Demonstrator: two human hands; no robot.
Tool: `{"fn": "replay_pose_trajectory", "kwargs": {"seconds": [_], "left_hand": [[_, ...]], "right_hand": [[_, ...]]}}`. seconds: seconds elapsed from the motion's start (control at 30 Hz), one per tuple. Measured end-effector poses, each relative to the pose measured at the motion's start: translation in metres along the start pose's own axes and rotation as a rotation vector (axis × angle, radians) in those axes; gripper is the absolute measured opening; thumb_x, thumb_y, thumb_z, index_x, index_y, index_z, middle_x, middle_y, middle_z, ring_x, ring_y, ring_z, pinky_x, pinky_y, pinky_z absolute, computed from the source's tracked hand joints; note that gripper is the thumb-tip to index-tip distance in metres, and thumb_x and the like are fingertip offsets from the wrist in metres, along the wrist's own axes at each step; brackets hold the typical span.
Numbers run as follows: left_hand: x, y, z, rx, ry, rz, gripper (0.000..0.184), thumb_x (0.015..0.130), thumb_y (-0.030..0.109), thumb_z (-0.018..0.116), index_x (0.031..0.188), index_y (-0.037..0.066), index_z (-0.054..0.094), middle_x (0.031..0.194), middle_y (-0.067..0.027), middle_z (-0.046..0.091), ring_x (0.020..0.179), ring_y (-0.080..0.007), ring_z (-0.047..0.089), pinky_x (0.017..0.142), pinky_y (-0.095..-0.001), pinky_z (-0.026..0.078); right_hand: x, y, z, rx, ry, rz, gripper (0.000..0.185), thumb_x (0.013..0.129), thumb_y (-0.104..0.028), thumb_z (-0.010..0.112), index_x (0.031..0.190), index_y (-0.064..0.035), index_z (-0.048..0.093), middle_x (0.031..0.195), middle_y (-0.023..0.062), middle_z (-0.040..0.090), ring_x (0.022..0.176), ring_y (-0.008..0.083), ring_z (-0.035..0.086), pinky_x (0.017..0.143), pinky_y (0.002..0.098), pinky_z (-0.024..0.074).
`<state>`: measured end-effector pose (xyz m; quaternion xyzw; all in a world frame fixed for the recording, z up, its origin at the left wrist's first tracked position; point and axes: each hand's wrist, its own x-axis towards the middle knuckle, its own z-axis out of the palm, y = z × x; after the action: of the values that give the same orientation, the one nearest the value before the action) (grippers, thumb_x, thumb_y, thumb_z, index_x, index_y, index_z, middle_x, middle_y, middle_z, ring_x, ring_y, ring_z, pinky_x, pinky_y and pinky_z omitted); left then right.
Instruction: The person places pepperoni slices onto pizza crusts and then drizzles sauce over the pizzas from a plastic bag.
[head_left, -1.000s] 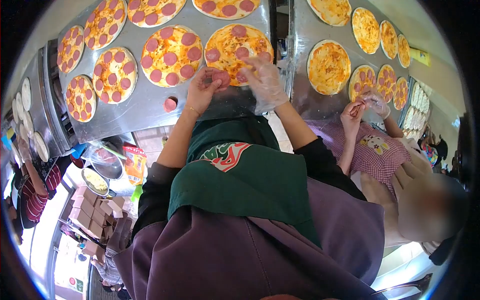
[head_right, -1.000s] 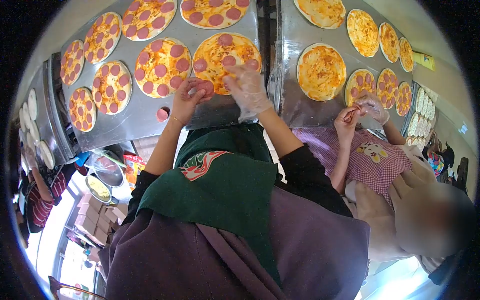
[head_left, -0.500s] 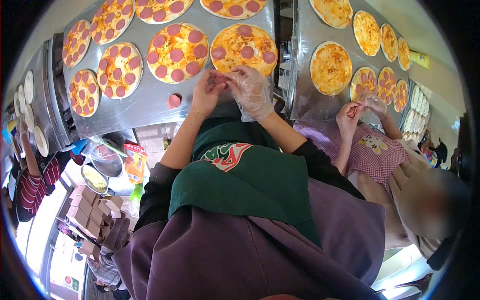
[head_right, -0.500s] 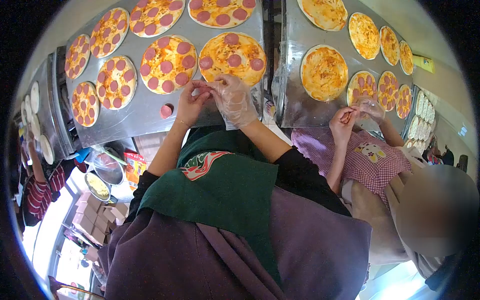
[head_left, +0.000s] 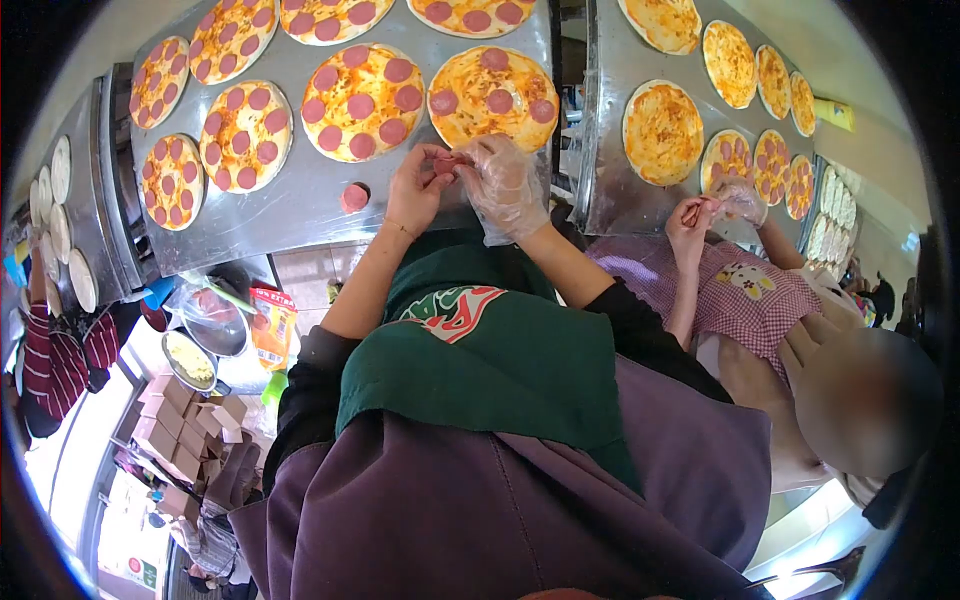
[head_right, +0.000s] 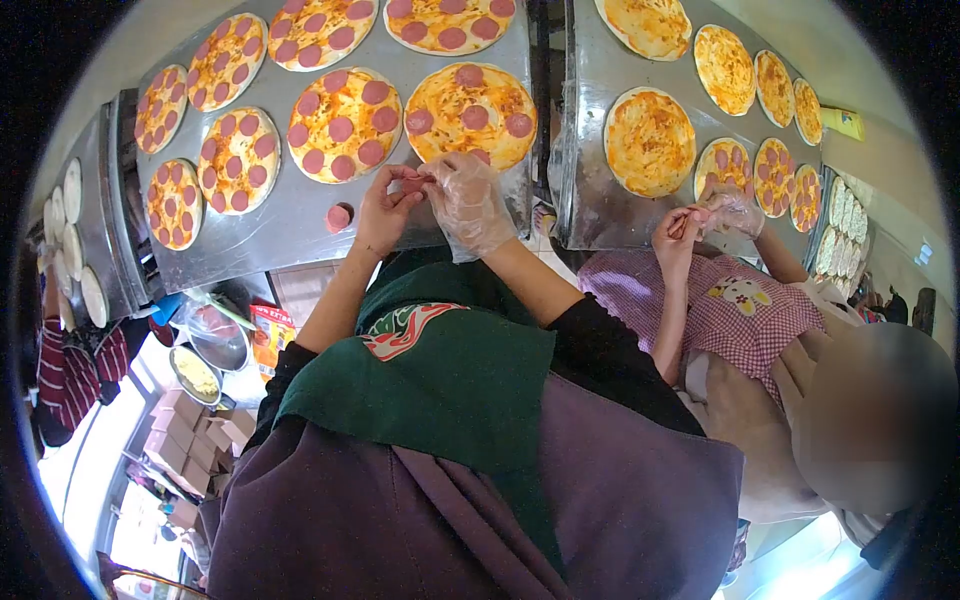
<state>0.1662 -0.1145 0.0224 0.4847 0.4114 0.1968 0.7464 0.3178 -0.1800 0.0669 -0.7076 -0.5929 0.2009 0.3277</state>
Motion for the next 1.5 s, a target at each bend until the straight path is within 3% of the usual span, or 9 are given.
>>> {"fn": "replay_pose_trajectory", "kwargs": {"seconds": [0.17, 0.27, 0.33, 0.67, 0.73, 1.07, 1.17, 1.5], "left_hand": [[0.000, -0.003, -0.003, 0.020, -0.044, -0.016, 0.029, 0.089, -0.012, 0.059, 0.114, 0.001, 0.051, 0.109, -0.0068, 0.059, 0.105, -0.0169, 0.063, 0.093, -0.0296, 0.054], [-0.002, -0.001, -0.002, 0.071, -0.037, -0.019, 0.028, 0.088, -0.012, 0.059, 0.112, 0.000, 0.052, 0.109, -0.0070, 0.060, 0.105, -0.0172, 0.063, 0.093, -0.0292, 0.053], [-0.005, -0.001, -0.002, 0.087, -0.030, 0.057, 0.025, 0.088, -0.012, 0.059, 0.110, -0.001, 0.053, 0.110, -0.0074, 0.060, 0.105, -0.0172, 0.063, 0.091, -0.0283, 0.054], [-0.005, -0.014, -0.003, 0.212, -0.011, 0.044, 0.025, 0.088, -0.012, 0.060, 0.110, -0.002, 0.054, 0.107, -0.0082, 0.063, 0.103, -0.0163, 0.065, 0.088, -0.0278, 0.054], [-0.004, -0.016, -0.003, 0.171, -0.011, 0.149, 0.024, 0.088, -0.013, 0.060, 0.108, -0.001, 0.054, 0.105, -0.0080, 0.063, 0.100, -0.0165, 0.065, 0.086, -0.0274, 0.054], [0.001, -0.007, 0.003, 0.232, 0.014, 0.125, 0.022, 0.086, -0.011, 0.064, 0.104, -0.002, 0.055, 0.101, -0.0072, 0.064, 0.096, -0.0136, 0.065, 0.082, -0.0274, 0.056], [0.003, -0.008, 0.005, 0.267, 0.032, 0.150, 0.021, 0.084, -0.011, 0.065, 0.099, -0.001, 0.055, 0.098, -0.0107, 0.070, 0.093, -0.0180, 0.070, 0.079, -0.0297, 0.057], [0.011, -0.006, 0.010, 0.211, -0.050, 0.076, 0.022, 0.087, -0.010, 0.063, 0.106, -0.001, 0.055, 0.103, -0.0055, 0.064, 0.097, -0.0110, 0.064, 0.082, -0.0255, 0.055]], "right_hand": [[-0.005, -0.007, 0.002, -0.021, 0.119, -0.069, 0.021, 0.078, -0.006, 0.070, 0.098, -0.0071, 0.067, 0.091, 0.0117, 0.063, 0.086, 0.0336, 0.063, 0.076, 0.0437, 0.0503], [-0.009, -0.006, 0.004, -0.017, 0.037, 0.000, 0.019, 0.078, -0.006, 0.070, 0.096, -0.0069, 0.067, 0.092, 0.0114, 0.063, 0.087, 0.0331, 0.063, 0.075, 0.0435, 0.0506], [-0.011, -0.004, 0.010, 0.010, 0.049, 0.010, 0.018, 0.077, -0.005, 0.070, 0.095, -0.0069, 0.067, 0.092, 0.0116, 0.063, 0.087, 0.0331, 0.063, 0.075, 0.0435, 0.0507], [-0.012, -0.003, 0.020, 0.108, 0.077, 0.092, 0.016, 0.076, -0.003, 0.070, 0.091, -0.0069, 0.066, 0.086, 0.0127, 0.065, 0.084, 0.0338, 0.064, 0.075, 0.0429, 0.0506], [-0.014, -0.005, 0.021, 0.122, 0.085, 0.098, 0.017, 0.076, -0.002, 0.069, 0.092, -0.0069, 0.067, 0.086, 0.0128, 0.065, 0.084, 0.0338, 0.064, 0.075, 0.0432, 0.0504], [-0.014, 0.002, 0.022, 0.144, 0.109, 0.122, 0.015, 0.078, -0.005, 0.069, 0.093, -0.0068, 0.067, 0.085, 0.0129, 0.066, 0.085, 0.0337, 0.064, 0.075, 0.0439, 0.0494], [-0.020, 0.011, 0.031, 0.141, 0.117, 0.140, 0.016, 0.078, -0.004, 0.069, 0.094, -0.0066, 0.066, 0.085, 0.0128, 0.066, 0.084, 0.0336, 0.064, 0.076, 0.0436, 0.0493], [-0.013, 0.012, 0.014, 0.135, 0.151, 0.104, 0.015, 0.077, -0.004, 0.070, 0.092, -0.0055, 0.066, 0.084, 0.0131, 0.065, 0.085, 0.0335, 0.063, 0.076, 0.0428, 0.0488]]}}
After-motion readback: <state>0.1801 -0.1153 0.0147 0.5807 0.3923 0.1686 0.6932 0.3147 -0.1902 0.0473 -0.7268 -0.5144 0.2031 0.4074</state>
